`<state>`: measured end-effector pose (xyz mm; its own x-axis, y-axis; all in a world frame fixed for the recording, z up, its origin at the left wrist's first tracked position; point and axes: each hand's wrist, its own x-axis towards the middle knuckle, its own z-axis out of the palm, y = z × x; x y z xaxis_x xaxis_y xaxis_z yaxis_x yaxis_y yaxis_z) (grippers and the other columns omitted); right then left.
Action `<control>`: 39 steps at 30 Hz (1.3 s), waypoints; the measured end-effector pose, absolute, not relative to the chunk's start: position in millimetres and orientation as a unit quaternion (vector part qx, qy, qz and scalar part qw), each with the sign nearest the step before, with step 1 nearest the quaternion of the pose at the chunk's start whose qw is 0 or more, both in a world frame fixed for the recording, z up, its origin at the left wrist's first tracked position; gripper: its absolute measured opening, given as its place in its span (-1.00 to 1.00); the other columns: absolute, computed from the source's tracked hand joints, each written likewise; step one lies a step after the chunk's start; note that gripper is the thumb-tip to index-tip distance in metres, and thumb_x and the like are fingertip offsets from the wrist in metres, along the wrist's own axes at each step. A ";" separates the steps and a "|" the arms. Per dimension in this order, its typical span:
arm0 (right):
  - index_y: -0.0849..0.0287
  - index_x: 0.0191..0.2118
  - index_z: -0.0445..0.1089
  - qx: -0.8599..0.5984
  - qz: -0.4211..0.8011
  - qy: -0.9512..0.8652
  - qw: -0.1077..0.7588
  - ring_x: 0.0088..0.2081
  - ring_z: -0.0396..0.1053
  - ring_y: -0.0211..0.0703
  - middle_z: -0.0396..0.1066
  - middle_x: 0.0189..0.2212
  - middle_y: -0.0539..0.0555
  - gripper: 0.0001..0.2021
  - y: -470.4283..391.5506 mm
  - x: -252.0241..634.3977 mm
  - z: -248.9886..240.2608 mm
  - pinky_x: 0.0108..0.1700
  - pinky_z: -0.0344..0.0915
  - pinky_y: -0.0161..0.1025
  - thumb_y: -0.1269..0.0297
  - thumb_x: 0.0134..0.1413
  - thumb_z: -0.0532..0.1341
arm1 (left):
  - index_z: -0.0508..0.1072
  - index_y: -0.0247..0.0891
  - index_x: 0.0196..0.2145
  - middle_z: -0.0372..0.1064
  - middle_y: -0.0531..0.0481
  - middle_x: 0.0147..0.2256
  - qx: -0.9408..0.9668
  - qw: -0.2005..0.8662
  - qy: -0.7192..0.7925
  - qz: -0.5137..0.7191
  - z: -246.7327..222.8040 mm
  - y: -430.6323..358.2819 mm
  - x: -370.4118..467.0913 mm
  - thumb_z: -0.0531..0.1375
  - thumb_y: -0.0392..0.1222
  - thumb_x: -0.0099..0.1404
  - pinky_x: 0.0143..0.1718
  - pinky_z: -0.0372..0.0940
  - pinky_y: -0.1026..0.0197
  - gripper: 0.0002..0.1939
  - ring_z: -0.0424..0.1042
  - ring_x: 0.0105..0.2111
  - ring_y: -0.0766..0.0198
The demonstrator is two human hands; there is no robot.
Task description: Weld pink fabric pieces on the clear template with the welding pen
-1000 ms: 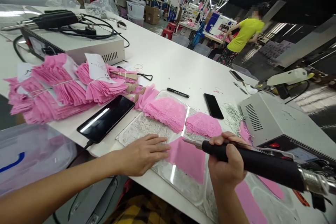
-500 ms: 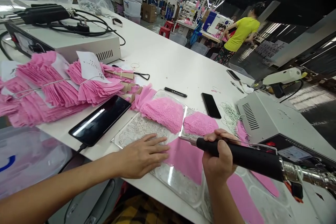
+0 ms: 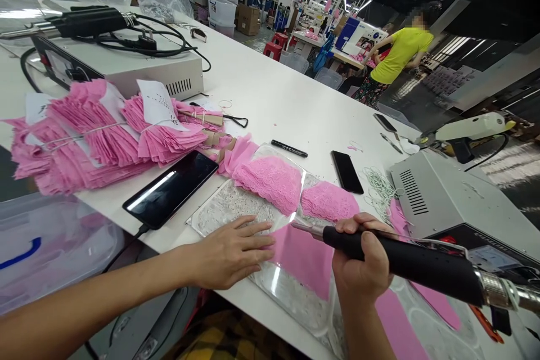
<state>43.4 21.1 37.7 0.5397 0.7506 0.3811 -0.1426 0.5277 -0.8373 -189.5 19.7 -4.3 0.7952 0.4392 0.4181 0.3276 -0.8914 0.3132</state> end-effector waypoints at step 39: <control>0.12 -0.39 0.36 -0.369 0.342 -0.401 0.766 -0.50 0.26 -0.35 0.29 -0.39 -0.05 -0.93 13.4 31.2 40.1 -0.43 0.31 -0.26 0.33 -0.08 0.25 | 0.40 -0.25 0.06 0.39 -0.09 0.10 0.937 0.089 0.212 0.264 -3.4 11.7 -204.8 0.07 -0.35 0.37 0.29 0.07 -0.04 -0.67 0.20 0.24 0.08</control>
